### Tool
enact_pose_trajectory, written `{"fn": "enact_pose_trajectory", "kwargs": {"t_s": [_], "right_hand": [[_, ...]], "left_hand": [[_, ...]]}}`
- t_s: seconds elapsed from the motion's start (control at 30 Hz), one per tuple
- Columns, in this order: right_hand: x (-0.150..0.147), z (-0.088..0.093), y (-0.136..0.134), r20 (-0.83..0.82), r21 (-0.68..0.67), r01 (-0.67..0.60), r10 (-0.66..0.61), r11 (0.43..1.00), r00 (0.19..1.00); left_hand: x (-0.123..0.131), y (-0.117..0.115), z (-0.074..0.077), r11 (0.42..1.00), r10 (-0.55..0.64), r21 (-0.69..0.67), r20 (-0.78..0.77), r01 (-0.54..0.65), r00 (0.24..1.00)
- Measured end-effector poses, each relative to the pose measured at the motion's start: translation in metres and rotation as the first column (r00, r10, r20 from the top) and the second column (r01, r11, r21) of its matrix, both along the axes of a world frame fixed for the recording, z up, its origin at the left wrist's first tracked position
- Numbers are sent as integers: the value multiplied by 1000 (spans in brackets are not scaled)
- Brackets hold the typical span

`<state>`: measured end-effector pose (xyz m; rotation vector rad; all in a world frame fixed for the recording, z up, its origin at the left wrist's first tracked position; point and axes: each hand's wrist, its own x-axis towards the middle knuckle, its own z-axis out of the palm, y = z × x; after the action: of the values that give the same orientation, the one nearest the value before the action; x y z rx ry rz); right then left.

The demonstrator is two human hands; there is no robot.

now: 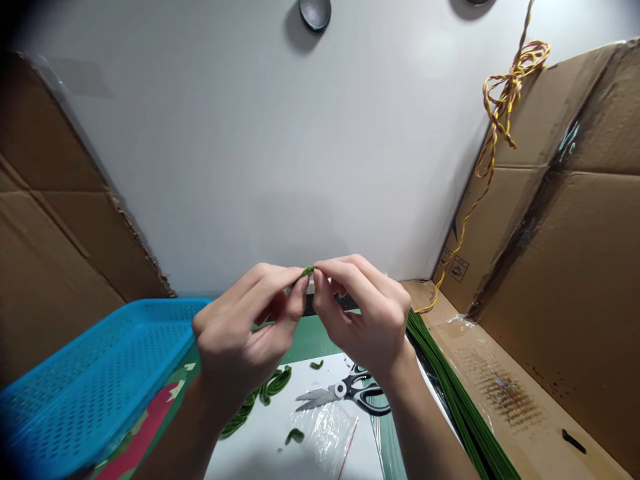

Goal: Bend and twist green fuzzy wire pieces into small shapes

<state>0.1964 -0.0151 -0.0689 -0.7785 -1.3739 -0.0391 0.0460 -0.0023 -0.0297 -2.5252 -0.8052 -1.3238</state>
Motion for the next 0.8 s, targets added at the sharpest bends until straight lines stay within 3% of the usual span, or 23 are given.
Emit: {"fn": "enact_pose_trajectory", "kwargs": {"t_s": [0.13,0.3,0.57,0.8], "right_hand": [[0,3,-3,0,55,26,-26,998,1000],[5,4,-2,-19,59,-50,51,997,999],[0,4,-5,-16,122,87,-86,989,996],[4,5,-4,10,81,-13,12,997,1000]], "left_hand": [[1,-2,1,997,-8,74,22,6,1000],[3,-1,0,996,-15,84,46,11,999],[6,-10,0,986,2,166,59,-11,998],[3,-9,7,997,7,-81,84,0,996]]}}
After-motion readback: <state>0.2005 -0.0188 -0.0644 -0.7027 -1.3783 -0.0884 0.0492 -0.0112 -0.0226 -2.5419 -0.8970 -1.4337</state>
